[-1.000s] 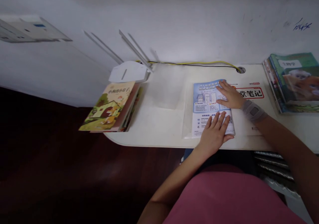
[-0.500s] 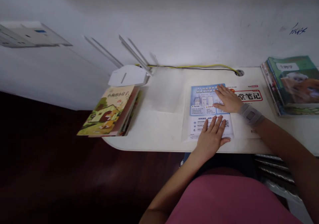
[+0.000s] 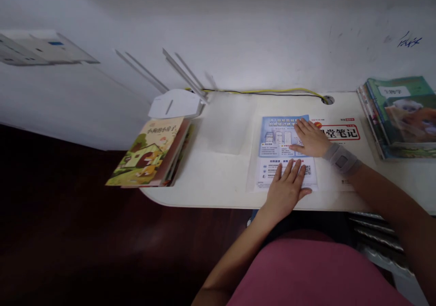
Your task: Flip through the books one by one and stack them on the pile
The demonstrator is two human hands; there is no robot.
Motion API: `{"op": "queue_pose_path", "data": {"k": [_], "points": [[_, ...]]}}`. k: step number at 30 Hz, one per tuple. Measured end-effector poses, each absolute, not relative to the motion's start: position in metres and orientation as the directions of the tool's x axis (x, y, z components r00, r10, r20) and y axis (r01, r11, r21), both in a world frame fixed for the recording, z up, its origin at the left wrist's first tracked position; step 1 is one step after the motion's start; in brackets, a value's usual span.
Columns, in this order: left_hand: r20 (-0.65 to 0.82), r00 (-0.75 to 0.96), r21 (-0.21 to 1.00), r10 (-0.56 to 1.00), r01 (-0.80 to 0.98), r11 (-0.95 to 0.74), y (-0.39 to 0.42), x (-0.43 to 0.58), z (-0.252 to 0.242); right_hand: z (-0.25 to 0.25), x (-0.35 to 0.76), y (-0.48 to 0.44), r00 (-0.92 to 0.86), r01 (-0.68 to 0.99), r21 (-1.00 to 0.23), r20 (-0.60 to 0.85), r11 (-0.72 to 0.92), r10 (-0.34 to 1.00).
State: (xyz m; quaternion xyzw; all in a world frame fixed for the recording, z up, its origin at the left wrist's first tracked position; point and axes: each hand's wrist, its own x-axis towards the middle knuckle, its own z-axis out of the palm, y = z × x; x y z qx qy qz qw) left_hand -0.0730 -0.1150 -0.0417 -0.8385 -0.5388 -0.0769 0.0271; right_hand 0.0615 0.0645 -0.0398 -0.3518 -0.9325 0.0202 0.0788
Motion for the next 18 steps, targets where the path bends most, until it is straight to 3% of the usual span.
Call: {"op": "queue_pose_path", "data": {"k": [8, 13, 18], "points": [[0.068, 0.449, 0.055, 0.891, 0.89, -0.453, -0.119, -0.075, -0.036, -0.037, 0.064, 0.042, -0.833, 0.54, -0.061, 0.105, 0.839, 0.544], [-0.004, 0.484, 0.102, 0.875, 0.871, -0.481, -0.121, -0.074, -0.026, -0.034, 0.055, 0.063, -0.82, 0.565, -0.063, 0.062, 0.823, 0.568], [0.073, 0.465, 0.21, 0.882, 0.858, -0.469, -0.127, -0.103, -0.021, -0.04, 0.051, 0.07, -0.802, 0.584, -0.068, 0.103, 0.809, 0.588]]}}
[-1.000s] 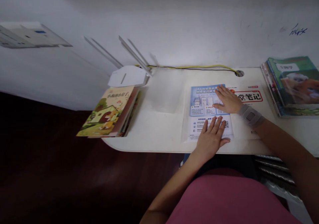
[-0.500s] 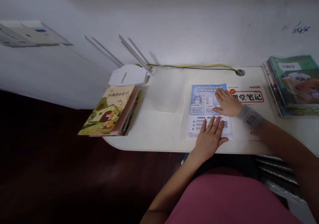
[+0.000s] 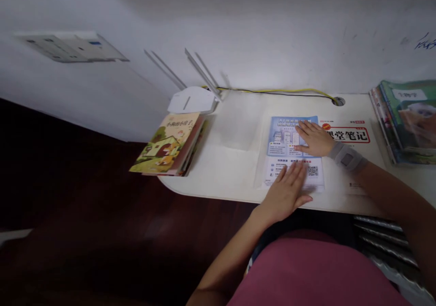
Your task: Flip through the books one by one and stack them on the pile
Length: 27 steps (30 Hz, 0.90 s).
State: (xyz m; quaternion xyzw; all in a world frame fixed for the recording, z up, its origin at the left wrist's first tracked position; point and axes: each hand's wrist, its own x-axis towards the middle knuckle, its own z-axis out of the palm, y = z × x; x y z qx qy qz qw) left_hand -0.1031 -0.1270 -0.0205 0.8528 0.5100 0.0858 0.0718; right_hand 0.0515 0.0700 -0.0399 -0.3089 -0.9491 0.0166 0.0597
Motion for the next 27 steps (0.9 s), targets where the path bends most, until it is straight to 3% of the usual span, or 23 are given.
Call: {"op": "queue_pose_path", "data": {"k": [4, 6, 13, 21, 27], "points": [[0.171, 0.097, 0.21, 0.981, 0.969, -0.132, -0.13, -0.144, -0.027, -0.045, 0.054, 0.069, -0.809, 0.569, -0.092, 0.115, 0.817, 0.576], [0.148, 0.033, 0.177, 0.988, 0.982, -0.059, -0.131, -0.156, -0.033, -0.046, 0.055, 0.071, -0.807, 0.571, -0.094, 0.117, 0.816, 0.578], [0.131, 0.073, 0.084, 0.989, 0.993, -0.085, -0.136, -0.146, -0.045, -0.033, 0.051, 0.066, -0.833, 0.54, -0.072, 0.099, 0.838, 0.545], [0.162, 0.129, 0.073, 0.978, 0.987, -0.143, -0.149, -0.148, -0.042, -0.009, -0.018, 0.016, -0.999, 0.011, -0.177, 0.038, 0.984, 0.018], [0.175, 0.189, 0.102, 0.966, 0.973, -0.208, -0.157, -0.148, -0.044, -0.02, -0.035, 0.019, -0.997, -0.071, -0.198, -0.007, 0.978, -0.074]]}}
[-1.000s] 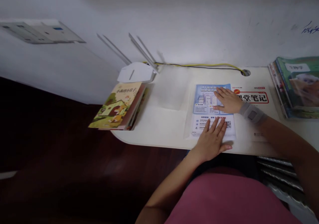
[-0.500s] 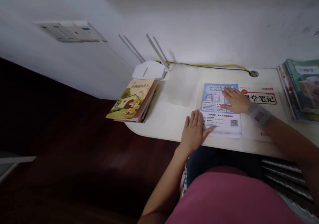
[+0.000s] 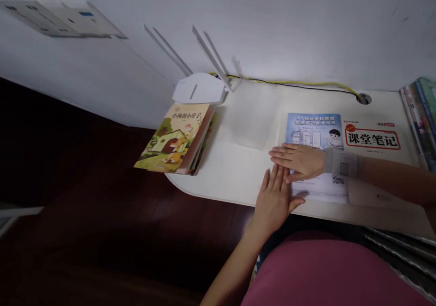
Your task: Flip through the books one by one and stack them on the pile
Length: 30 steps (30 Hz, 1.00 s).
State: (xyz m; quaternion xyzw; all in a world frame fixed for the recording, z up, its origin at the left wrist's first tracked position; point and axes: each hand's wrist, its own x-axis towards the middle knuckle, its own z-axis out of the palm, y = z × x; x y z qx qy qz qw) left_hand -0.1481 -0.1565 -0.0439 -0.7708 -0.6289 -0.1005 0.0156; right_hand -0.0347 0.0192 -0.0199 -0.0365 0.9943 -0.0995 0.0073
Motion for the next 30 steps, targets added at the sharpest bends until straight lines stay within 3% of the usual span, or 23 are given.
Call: {"op": "queue_pose_path", "data": {"k": [9, 20, 25, 30], "points": [[0.186, 0.232, 0.084, 0.955, 0.964, -0.251, -0.158, -0.155, -0.04, -0.022, -0.036, 0.046, -0.999, -0.029, -0.193, -0.023, 0.981, -0.034], [0.144, 0.262, 0.122, 0.954, 0.952, -0.28, -0.158, -0.163, -0.03, -0.035, -0.059, 0.124, -0.986, 0.166, -0.151, 0.001, 0.974, 0.168], [0.103, 0.28, 0.223, 0.954, 0.929, -0.297, -0.109, -0.177, -0.013, -0.046, -0.057, 0.127, -0.984, 0.128, -0.116, 0.106, 0.985, 0.141], [-0.008, 0.183, 0.114, 0.983, 0.977, -0.181, -0.044, -0.174, -0.021, -0.051, -0.056, 0.131, -0.98, 0.149, -0.105, 0.117, 0.983, 0.161]]}}
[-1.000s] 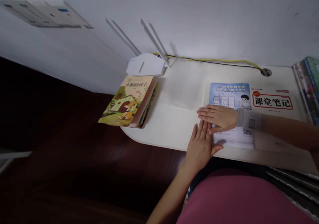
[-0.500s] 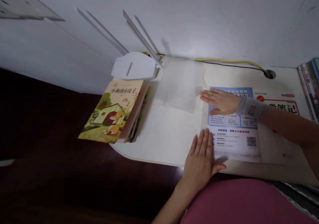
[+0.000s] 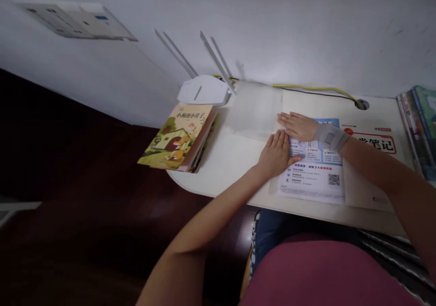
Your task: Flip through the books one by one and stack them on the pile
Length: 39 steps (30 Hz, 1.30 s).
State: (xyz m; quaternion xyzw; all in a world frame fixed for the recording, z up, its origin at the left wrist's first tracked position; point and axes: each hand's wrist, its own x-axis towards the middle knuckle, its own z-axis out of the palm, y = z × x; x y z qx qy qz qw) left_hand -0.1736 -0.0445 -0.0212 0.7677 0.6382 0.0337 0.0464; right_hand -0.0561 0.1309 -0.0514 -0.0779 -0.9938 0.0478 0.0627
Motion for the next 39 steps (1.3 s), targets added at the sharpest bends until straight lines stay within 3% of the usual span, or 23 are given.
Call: {"op": "queue_pose_path", "data": {"k": [4, 15, 21, 26, 29, 32, 35, 37, 39], "points": [[-0.047, 0.212, 0.102, 0.976, 0.973, -0.207, -0.052, -0.172, -0.03, -0.05, -0.058, 0.133, -0.981, 0.175, -0.11, 0.069, 0.978, 0.184], [0.071, 0.191, 0.026, 0.979, 0.981, -0.193, -0.181, -0.158, -0.037, -0.047, -0.056, 0.129, -0.967, 0.241, -0.094, 0.055, 0.966, 0.247], [0.107, -0.067, 0.092, 0.992, 0.994, 0.058, -0.164, -0.153, -0.023, -0.031, -0.048, 0.097, -0.884, 0.466, 0.019, 0.037, 0.885, 0.465], [-0.038, -0.282, 0.066, 0.959, 0.957, 0.284, -0.128, -0.145, -0.002, -0.021, 0.004, 0.022, -0.912, 0.409, 0.058, 0.02, 0.911, 0.409], [-0.12, -0.305, 0.156, 0.945, 0.934, 0.321, -0.117, -0.146, 0.003, -0.022, 0.054, -0.017, -0.911, 0.409, 0.044, 0.067, 0.911, 0.406], [-0.173, -0.298, 0.298, 0.939, 0.893, 0.338, -0.11, -0.149, 0.002, -0.027, 0.096, -0.042, -0.803, 0.585, -0.019, 0.129, 0.811, 0.582], [-0.176, -0.311, 0.408, 0.934, 0.84, 0.357, -0.106, -0.15, 0.0, -0.035, 0.114, -0.06, -0.738, 0.644, -0.099, 0.181, 0.758, 0.65], [-0.185, -0.317, 0.577, 0.93, 0.731, 0.363, -0.105, -0.15, 0.0, -0.039, 0.114, -0.072, -0.723, 0.642, -0.144, 0.215, 0.753, 0.657], [-0.193, -0.294, 0.814, 0.936, 0.484, 0.32, -0.107, -0.151, 0.004, -0.042, 0.11, -0.081, -0.703, 0.642, -0.184, 0.245, 0.744, 0.668]]}}
